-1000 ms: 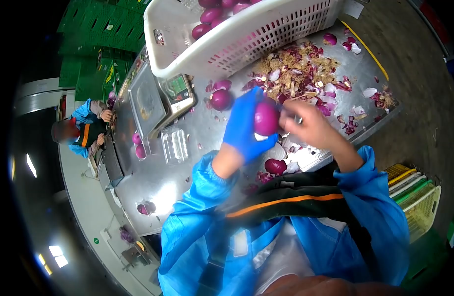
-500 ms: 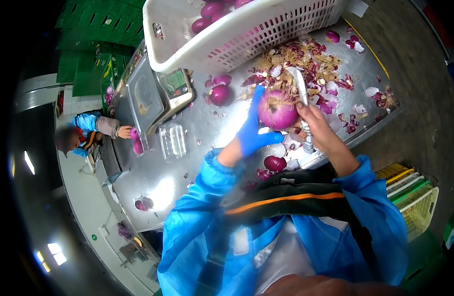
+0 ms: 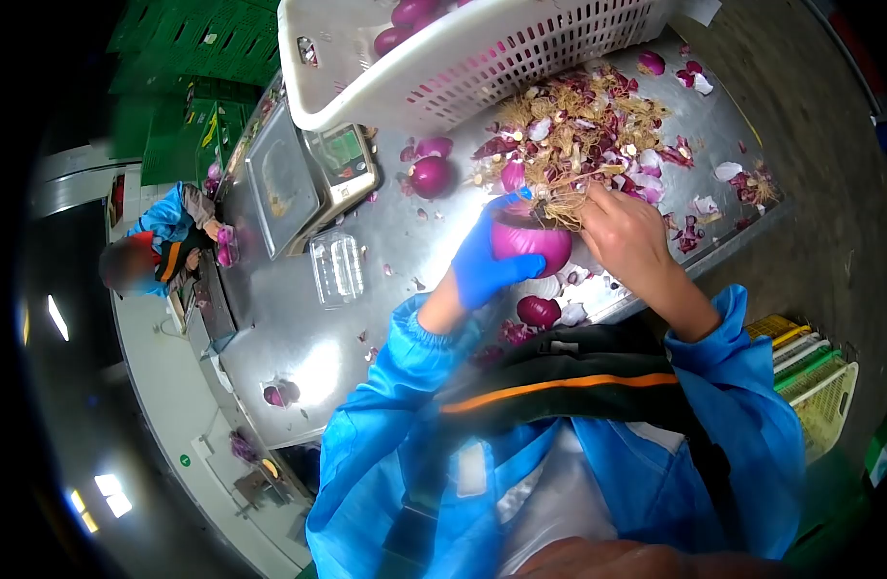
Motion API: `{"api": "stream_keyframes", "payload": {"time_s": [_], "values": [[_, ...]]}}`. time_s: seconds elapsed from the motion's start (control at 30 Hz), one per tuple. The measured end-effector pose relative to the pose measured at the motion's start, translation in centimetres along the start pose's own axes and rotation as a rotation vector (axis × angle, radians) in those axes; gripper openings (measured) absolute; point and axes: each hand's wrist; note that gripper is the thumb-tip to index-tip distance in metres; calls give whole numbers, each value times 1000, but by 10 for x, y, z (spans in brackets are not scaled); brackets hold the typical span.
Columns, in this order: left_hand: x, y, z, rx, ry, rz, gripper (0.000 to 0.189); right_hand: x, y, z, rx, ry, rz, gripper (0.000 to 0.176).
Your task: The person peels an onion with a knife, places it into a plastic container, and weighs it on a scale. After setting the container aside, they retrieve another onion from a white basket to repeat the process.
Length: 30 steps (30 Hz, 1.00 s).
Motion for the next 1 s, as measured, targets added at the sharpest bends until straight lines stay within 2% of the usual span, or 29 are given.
{"api": "stream_keyframes", "payload": {"time_s": [0.07, 0.17, 0.23, 0.27, 0.37, 0.43, 0.47, 0.57, 0.6, 0.67, 0.73, 0.77, 0.83, 0.87, 0.97, 1.0], "values": [[-2, 4, 9, 17, -4, -17, 80, -12, 4, 13, 58, -26, 51, 36], [2, 4, 18, -35, -18, -65, 79, -30, 21, 57, -282, 86, -163, 42], [8, 5, 11, -115, -112, -90, 78, -17, 9, 48, -459, -110, -156, 47], [8, 4, 6, -65, -121, -38, 78, -10, 14, 37, -570, -212, -165, 50], [6, -9, -9, -33, -136, -3, 71, -2, 3, 15, -501, -687, -270, 60], [4, -9, -17, -7, -68, 32, 64, 5, -5, -7, -381, -488, -327, 65], [14, -11, -28, -47, -18, -50, 55, 5, -6, -14, -316, -390, -359, 67], [22, 6, -12, 111, 163, 54, 50, -19, -4, -11, -447, -855, -455, 67], [34, 16, -11, 92, -17, -12, 49, -29, -2, -10, -481, -894, -505, 65], [62, 36, -31, -210, -607, -30, 48, -45, 3, -24, -495, -906, -525, 65], [93, 60, -71, -239, -672, 180, 46, -66, 12, -43, -524, -889, -555, 64], [103, 72, -81, -196, -838, 265, 45, -60, 6, -58, -553, -692, -616, 66], [119, 99, -96, -95, -1167, 434, 43, -90, 20, -72, -299, -323, -392, 70], [132, 112, -115, -82, -1224, 438, 42, -98, 24, -72, -266, -250, -465, 66], [127, 123, -129, 101, -1034, 299, 37, -104, 25, -73, -223, -233, -427, 58], [139, 134, -174, -47, -690, 416, 32, -106, 28, -68, -241, -213, -403, 51]]}}
Point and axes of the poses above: each hand's wrist, its own y-axis away from the middle knuckle, its own x-axis out of the back of the hand, z = x × y, and after that the axes turned 11 degrees about -x, right-handed
